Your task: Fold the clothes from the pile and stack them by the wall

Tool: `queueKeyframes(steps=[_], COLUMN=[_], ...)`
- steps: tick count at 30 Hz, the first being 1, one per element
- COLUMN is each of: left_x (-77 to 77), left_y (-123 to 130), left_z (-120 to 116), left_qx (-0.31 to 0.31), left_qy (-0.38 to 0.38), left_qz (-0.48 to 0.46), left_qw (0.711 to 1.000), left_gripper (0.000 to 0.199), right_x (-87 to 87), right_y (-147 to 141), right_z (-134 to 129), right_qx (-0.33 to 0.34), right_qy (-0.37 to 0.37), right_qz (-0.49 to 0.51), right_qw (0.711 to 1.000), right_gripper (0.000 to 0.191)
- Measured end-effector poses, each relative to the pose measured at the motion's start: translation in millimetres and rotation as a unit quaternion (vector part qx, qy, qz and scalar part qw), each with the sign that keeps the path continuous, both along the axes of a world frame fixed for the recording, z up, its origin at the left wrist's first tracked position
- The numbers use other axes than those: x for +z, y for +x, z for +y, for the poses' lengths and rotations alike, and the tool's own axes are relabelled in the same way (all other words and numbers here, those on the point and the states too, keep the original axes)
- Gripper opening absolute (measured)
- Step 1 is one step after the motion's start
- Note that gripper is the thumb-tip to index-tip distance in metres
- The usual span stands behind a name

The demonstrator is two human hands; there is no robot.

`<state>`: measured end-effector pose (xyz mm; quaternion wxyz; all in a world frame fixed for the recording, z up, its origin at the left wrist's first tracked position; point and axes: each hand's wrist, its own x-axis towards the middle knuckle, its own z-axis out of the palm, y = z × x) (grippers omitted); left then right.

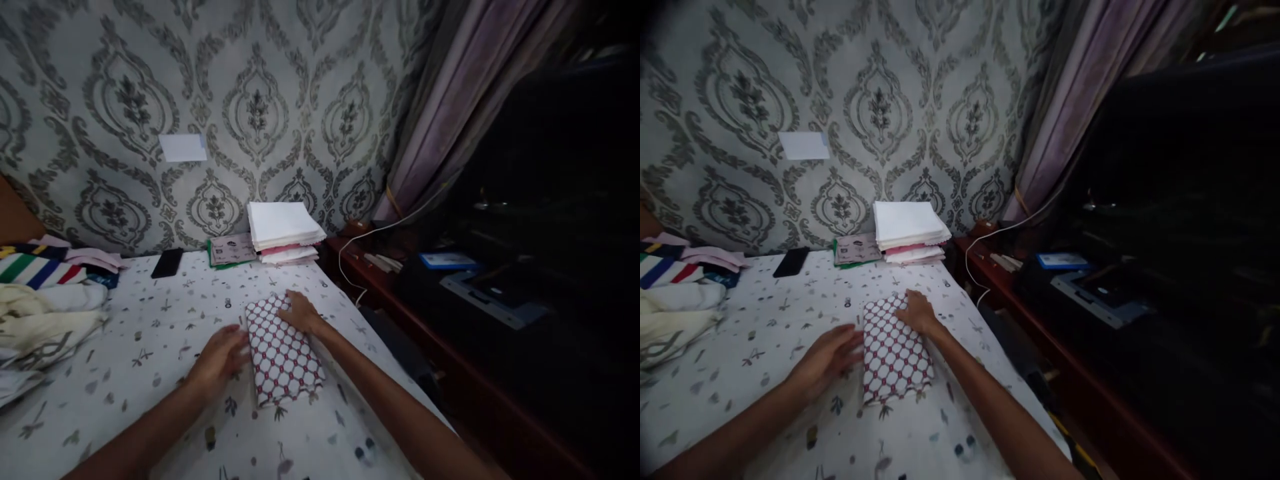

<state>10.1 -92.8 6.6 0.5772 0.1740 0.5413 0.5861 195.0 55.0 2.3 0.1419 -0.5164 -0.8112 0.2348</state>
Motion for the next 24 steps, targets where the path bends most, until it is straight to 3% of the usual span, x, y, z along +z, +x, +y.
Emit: queueKeyframes(steps=[3, 5, 7, 10, 13, 16, 19, 21, 24], left_x=[8.4, 9.3, 5.9, -1.1, -0.8, 9.9, 22.6, 26.7, 26.4], left_y=[17.8, 29.3, 37.5, 37.2, 17.9, -13.4, -42.6, -57.1, -76.0], left_z=[-19.6, -22.6, -21.1, -16.6, -15.0, -15.8, -14.7, -9.7, 10.8], left_qx=[-0.104, -0.162, -0.179, -0.175, -0.171, -0.109, -0.037, -0.022, -0.009], left_qy=[-0.025, -0.050, -0.078, -0.093, -0.080, -0.063, -0.055, -0.037, -0.010], left_qz=[-0.085, -0.105, -0.101, -0.088, -0.076, -0.068, -0.087, -0.086, -0.018], left_qw=[0.991, 0.980, 0.976, 0.976, 0.979, 0.990, 0.994, 0.995, 1.000], left_gripper=[0.028, 0.040, 0.048, 0.045, 0.032, 0.027, 0.035, 0.043, 0.050], right_x=[8.4, 12.4, 14.7, 14.3, 10.5, 7.9, 8.4, 10.0, 15.8], right_y=[-20.3, -28.2, -31.0, -27.7, -18.8, -10.9, -14.2, -25.4, -52.5], right_z=[30.7, 41.6, 48.0, 52.0, 49.7, 43.7, 38.3, 37.2, 43.0], right_qx=[0.031, 0.049, 0.059, 0.063, 0.061, 0.061, 0.071, 0.072, 0.048], right_qy=[-0.043, -0.066, -0.087, -0.114, -0.141, -0.159, -0.174, -0.171, -0.104], right_qz=[-0.009, -0.004, 0.005, 0.027, 0.065, 0.117, 0.176, 0.224, 0.271], right_qw=[0.999, 0.997, 0.994, 0.991, 0.986, 0.978, 0.966, 0.957, 0.956], right_gripper=[0.077, 0.069, 0.053, 0.030, 0.017, 0.017, 0.019, 0.020, 0.020])
